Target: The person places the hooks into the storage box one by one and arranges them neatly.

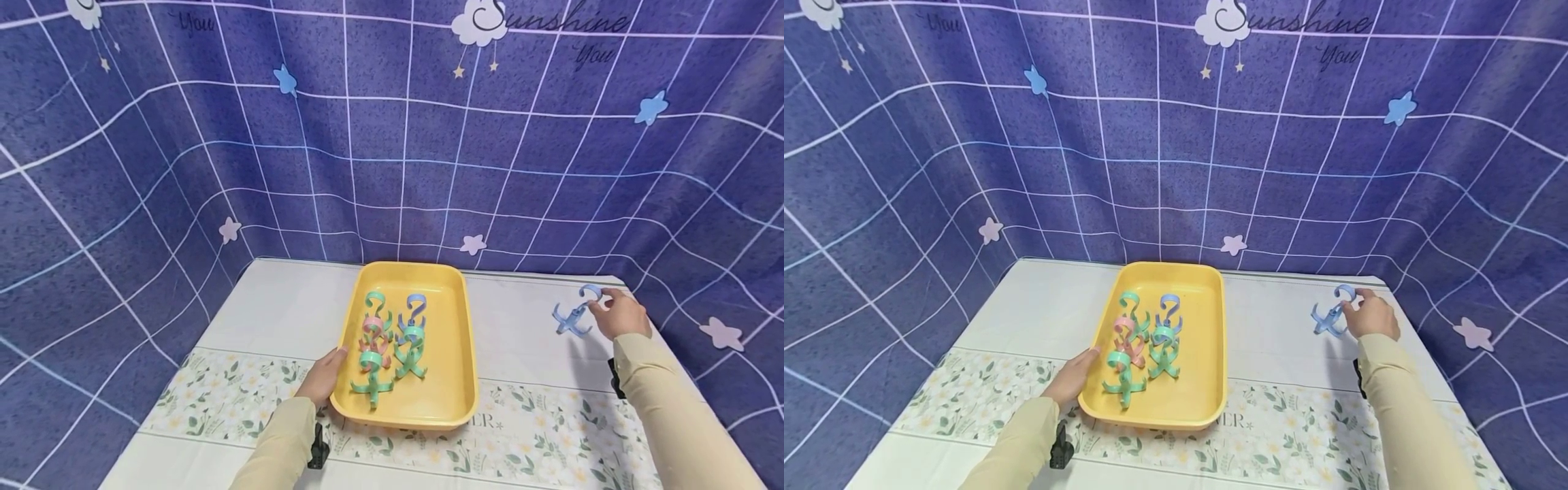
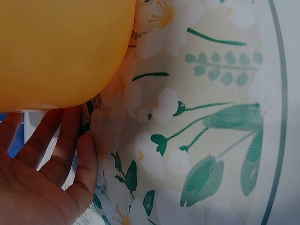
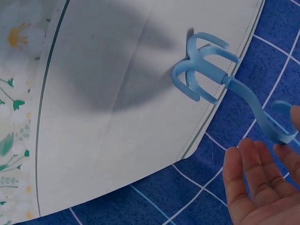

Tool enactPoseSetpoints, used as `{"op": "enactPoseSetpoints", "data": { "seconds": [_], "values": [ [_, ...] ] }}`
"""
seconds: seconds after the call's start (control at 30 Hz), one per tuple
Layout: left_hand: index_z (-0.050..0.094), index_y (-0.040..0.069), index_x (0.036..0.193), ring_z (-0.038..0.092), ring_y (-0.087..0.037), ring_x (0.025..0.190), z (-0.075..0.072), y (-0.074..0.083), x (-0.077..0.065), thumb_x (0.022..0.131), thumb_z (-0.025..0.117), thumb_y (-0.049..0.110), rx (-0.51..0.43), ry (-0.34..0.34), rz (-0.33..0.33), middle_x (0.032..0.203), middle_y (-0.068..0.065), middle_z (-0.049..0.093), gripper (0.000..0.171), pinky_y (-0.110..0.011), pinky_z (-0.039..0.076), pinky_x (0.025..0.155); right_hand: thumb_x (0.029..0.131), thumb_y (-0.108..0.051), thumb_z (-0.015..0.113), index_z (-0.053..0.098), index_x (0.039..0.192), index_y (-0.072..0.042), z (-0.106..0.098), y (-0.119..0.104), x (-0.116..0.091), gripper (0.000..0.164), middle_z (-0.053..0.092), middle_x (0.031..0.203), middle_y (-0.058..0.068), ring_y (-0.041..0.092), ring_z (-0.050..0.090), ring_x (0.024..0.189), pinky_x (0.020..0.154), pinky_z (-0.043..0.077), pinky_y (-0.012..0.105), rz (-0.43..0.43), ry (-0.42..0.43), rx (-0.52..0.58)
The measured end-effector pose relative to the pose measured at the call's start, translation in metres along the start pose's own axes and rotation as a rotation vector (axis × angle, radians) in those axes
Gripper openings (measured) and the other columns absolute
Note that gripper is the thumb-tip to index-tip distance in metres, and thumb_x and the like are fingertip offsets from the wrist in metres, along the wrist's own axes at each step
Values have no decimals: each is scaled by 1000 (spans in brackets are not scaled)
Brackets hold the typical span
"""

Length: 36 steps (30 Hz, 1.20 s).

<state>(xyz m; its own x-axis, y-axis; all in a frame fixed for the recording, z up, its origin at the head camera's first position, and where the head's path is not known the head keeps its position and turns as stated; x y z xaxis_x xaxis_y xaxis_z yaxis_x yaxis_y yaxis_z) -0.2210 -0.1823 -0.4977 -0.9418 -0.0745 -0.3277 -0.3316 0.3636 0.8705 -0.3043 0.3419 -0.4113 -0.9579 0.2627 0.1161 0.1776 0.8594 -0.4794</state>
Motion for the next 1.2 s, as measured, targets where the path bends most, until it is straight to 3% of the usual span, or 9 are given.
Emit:
{"op": "enactPoseSetpoints", "data": {
  "seconds": [0.2, 0.43, 0.77, 1.03, 1.2],
  "values": [
    [33, 3, 158, 51, -44, 133, 0, 2, 0, 111, 31, 45, 16, 15, -9, 149, -27, 48, 63, -55, 43, 108, 102, -30, 54, 56, 130, 5, 3, -8, -3, 44, 65, 119, 28, 53, 59, 109, 76, 50, 57, -2, 4, -7],
    [34, 4, 158, 52, -44, 131, 0, 3, 0, 111, 32, 46, 23, 12, -8, 148, -27, 49, 63, -55, 45, 107, 104, -33, 53, 54, 134, 3, 0, -14, -3, 48, 66, 117, 30, 56, 59, 105, 70, 50, 58, 52, 36, -42],
    [34, 4, 158, 52, -44, 131, -1, 1, 0, 111, 31, 46, 36, 17, -6, 148, -27, 49, 64, -54, 45, 107, 105, -36, 51, 57, 133, 2, 7, -17, -3, 48, 57, 126, 39, 59, 58, 106, 73, 49, 62, 103, 61, -62],
    [34, 4, 158, 52, -44, 131, -1, 1, 0, 111, 32, 47, 22, 14, -10, 148, -27, 49, 64, -54, 45, 107, 105, -37, 52, 60, 129, 0, 13, -12, -13, 45, 69, 110, 25, 54, 62, 100, 69, 49, 60, 96, 121, -11],
    [33, 4, 159, 52, -44, 131, -3, 1, -2, 111, 32, 48, 27, 6, 2, 148, -27, 50, 65, -55, 44, 107, 105, -36, 54, 61, 128, 0, 11, -18, -17, 43, 69, 110, 23, 51, 63, 99, 71, 49, 60, 60, 113, -11]
  ]
}}
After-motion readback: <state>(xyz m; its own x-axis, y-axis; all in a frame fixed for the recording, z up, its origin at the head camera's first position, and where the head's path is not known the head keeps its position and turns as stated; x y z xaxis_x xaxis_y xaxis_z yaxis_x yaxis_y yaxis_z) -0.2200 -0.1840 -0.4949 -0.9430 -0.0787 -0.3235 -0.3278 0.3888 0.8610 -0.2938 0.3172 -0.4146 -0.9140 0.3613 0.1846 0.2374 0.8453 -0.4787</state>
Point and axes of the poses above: each hand's wrist, its own x-axis towards the middle knuckle, its own z-axis out of the palm, y = z × x, the point moved 1 cm from there along x, towards the middle knuckle
